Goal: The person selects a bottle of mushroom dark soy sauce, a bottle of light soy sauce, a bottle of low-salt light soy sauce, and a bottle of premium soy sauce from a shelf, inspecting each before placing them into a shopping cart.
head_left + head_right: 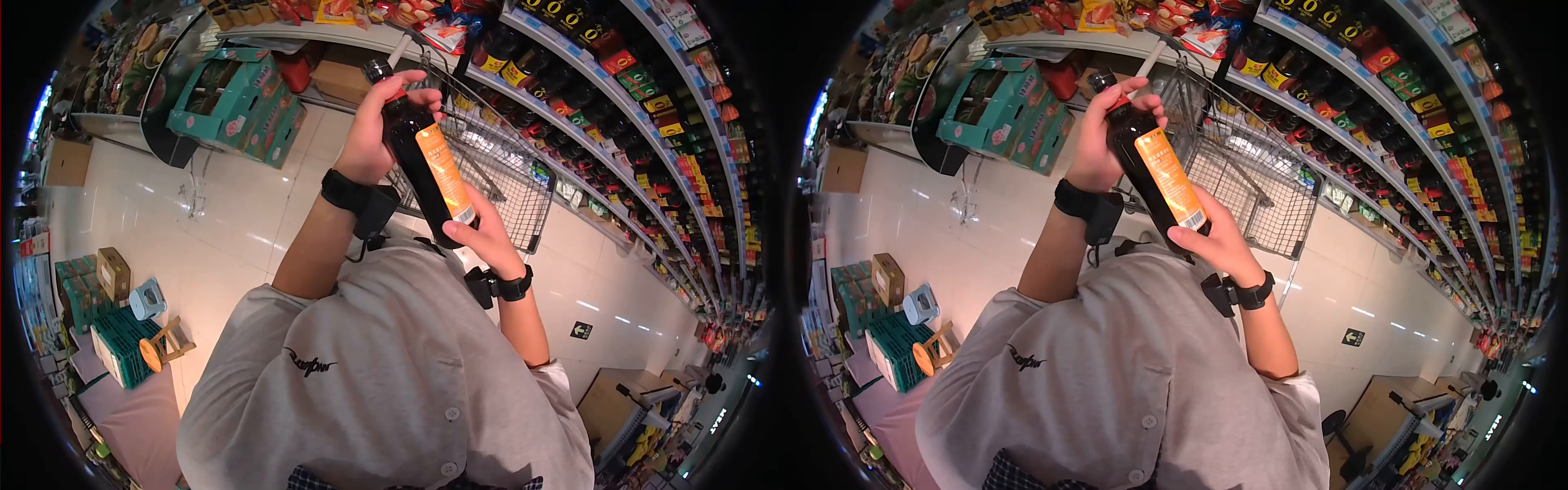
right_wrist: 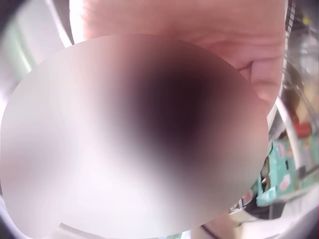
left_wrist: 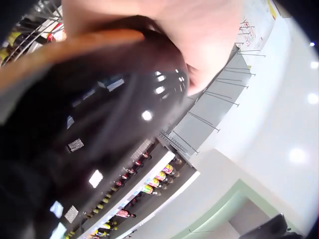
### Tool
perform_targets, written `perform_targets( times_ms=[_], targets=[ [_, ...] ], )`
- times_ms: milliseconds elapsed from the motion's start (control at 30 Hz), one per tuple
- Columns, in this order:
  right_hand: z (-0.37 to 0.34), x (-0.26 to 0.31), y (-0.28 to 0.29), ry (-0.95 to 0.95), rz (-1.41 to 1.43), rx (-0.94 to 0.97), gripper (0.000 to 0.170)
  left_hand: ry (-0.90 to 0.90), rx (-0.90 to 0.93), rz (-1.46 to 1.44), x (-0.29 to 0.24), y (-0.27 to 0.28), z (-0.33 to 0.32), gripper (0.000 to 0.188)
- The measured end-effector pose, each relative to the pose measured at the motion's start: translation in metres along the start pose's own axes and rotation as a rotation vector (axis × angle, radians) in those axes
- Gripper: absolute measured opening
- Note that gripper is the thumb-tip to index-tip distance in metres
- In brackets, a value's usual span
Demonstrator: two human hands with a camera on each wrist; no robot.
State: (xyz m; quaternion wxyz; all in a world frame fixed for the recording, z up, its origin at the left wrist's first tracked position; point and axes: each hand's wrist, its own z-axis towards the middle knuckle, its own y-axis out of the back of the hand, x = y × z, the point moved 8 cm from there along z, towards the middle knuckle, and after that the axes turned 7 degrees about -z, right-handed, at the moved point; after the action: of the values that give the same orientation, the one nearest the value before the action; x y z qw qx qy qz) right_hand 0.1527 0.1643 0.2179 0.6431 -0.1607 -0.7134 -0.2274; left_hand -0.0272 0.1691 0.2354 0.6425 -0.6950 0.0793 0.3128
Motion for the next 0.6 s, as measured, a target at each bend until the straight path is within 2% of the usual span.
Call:
perform_targets(
  times_ms=[33, 67, 133, 167, 200, 267, 300, 333, 400, 467, 567, 600],
  targets=[
    [-0.004, -0.004, -0.002, -0.113, 0.202, 0.069, 0.065, 0.024, 0.022, 0.045, -0.001, -0.004, 0.000, 0.040],
    [-0.006, -0.006, 0.002, -0.114, 0.202, 0.067, 0.065, 0.026, 0.022, 0.044, -0.001, -0.008, 0.001, 0.040],
    [-0.014, -0.013, -0.022, -0.255, 0.593, 0.374, 0.074, 0.094, 0.083, -0.214, 0.003, -0.024, 0.000, 0.041],
    [-0.016, -0.011, -0.024, -0.269, 0.574, 0.400, 0.072, 0.106, 0.021, -0.201, 0.005, -0.023, 0.000, 0.038],
    [-0.017, -0.009, -0.025, -0.268, 0.573, 0.398, 0.072, 0.107, 0.023, -0.202, 0.005, -0.017, 0.000, 0.038],
    [-0.011, -0.005, -0.004, -0.155, 0.158, 0.131, 0.067, 0.115, 0.120, -0.046, 0.007, -0.007, 0.003, 0.035],
    [-0.008, -0.002, 0.000, -0.030, 0.055, 0.071, 0.064, 0.083, -0.002, 0.109, 0.002, -0.009, 0.001, 0.032],
    [-0.008, -0.005, 0.000, -0.040, 0.056, 0.067, 0.064, 0.091, -0.005, 0.102, 0.004, -0.013, 0.000, 0.032],
    [-0.007, -0.008, 0.006, -0.056, -0.155, -0.005, 0.068, 0.052, -0.072, 0.129, 0.002, -0.011, 0.001, 0.031],
    [-0.008, -0.011, 0.007, -0.060, -0.150, -0.011, 0.070, 0.078, -0.085, 0.093, 0.005, -0.008, 0.004, 0.030],
    [-0.010, -0.015, 0.007, -0.048, 0.008, -0.012, 0.064, 0.115, -0.144, 0.127, 0.008, -0.002, 0.003, 0.032],
    [-0.013, -0.022, 0.003, -0.126, 0.216, 0.098, 0.060, 0.099, -0.024, 0.112, 0.006, -0.011, 0.004, 0.035]
  ],
)
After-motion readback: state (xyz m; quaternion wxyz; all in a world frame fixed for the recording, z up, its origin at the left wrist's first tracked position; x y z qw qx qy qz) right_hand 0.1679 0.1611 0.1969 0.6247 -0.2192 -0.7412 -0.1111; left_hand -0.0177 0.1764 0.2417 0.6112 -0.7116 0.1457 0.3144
